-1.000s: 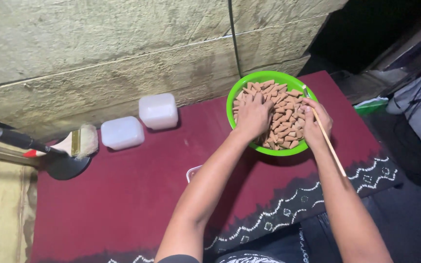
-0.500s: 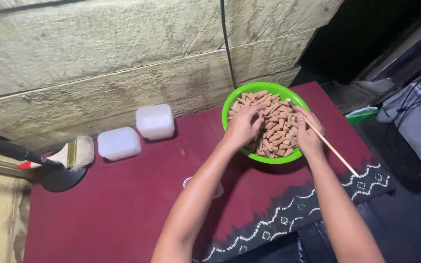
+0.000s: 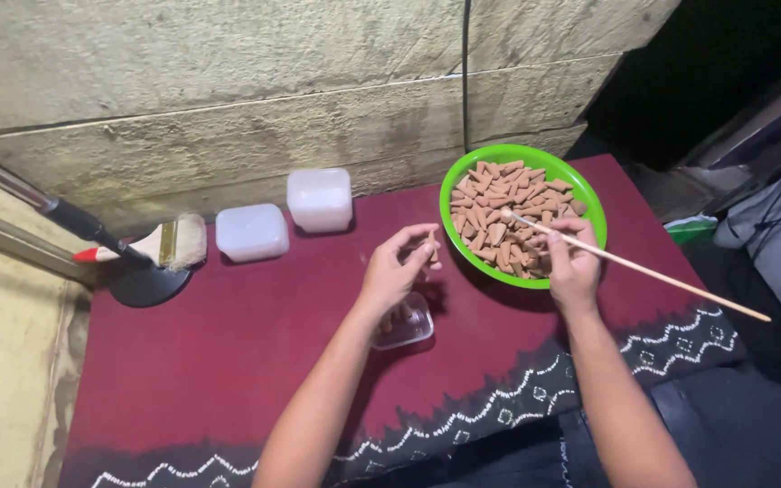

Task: The person applies a substance to the tips of incense cones using a thin wooden stick and places them in a container.

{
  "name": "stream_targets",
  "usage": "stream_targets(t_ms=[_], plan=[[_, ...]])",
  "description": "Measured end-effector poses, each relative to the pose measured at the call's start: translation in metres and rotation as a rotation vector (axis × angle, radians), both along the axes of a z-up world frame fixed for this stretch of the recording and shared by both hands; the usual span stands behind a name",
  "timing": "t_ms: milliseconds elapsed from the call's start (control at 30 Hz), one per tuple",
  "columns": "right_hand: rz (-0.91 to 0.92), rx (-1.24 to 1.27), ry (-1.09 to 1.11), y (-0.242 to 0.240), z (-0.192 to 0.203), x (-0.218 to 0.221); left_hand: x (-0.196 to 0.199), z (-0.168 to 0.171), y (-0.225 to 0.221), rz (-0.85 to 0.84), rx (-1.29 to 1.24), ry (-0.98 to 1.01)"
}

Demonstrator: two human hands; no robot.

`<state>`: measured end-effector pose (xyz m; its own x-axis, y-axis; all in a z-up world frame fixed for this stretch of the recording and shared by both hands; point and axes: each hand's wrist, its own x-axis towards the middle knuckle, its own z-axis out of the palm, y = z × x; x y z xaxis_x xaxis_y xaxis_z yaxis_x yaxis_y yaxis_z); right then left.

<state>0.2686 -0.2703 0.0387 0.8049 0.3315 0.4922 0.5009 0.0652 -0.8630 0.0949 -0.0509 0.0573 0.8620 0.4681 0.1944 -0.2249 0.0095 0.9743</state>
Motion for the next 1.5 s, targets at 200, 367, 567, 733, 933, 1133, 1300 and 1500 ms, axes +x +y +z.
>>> stream_targets(t_ms=[200, 367, 567, 733, 933, 1133, 1300, 1500], plan=[[0.204, -0.008, -0.014, 0.025, 0.013, -0.079, -0.026, -0.057, 0.011, -0.025, -0.234, 0.016], [0.268, -0.124, -0.263, 0.042, 0.028, -0.118, -0.036, -0.072, 0.021, -0.024, -0.284, 0.008], [0.359, -0.125, -0.405, 0.046, 0.024, -0.135, -0.035, -0.081, 0.036, -0.018, -0.280, -0.053], [0.312, -0.105, -0.474, 0.052, 0.031, -0.135, -0.036, -0.082, 0.032, -0.034, -0.255, -0.072], [0.333, -0.089, -0.487, 0.056, 0.033, -0.147, -0.041, -0.082, 0.039, -0.015, -0.208, -0.084], [0.258, -0.066, -0.548, 0.058, 0.032, -0.145, -0.043, -0.081, 0.040, -0.065, -0.270, -0.144], [0.315, -0.048, -0.559, 0.062, 0.034, -0.154, -0.049, -0.070, 0.036, -0.026, -0.253, -0.131], [0.288, -0.014, -0.583, 0.060, 0.027, -0.149, -0.048, -0.075, 0.040, -0.025, -0.240, -0.104]])
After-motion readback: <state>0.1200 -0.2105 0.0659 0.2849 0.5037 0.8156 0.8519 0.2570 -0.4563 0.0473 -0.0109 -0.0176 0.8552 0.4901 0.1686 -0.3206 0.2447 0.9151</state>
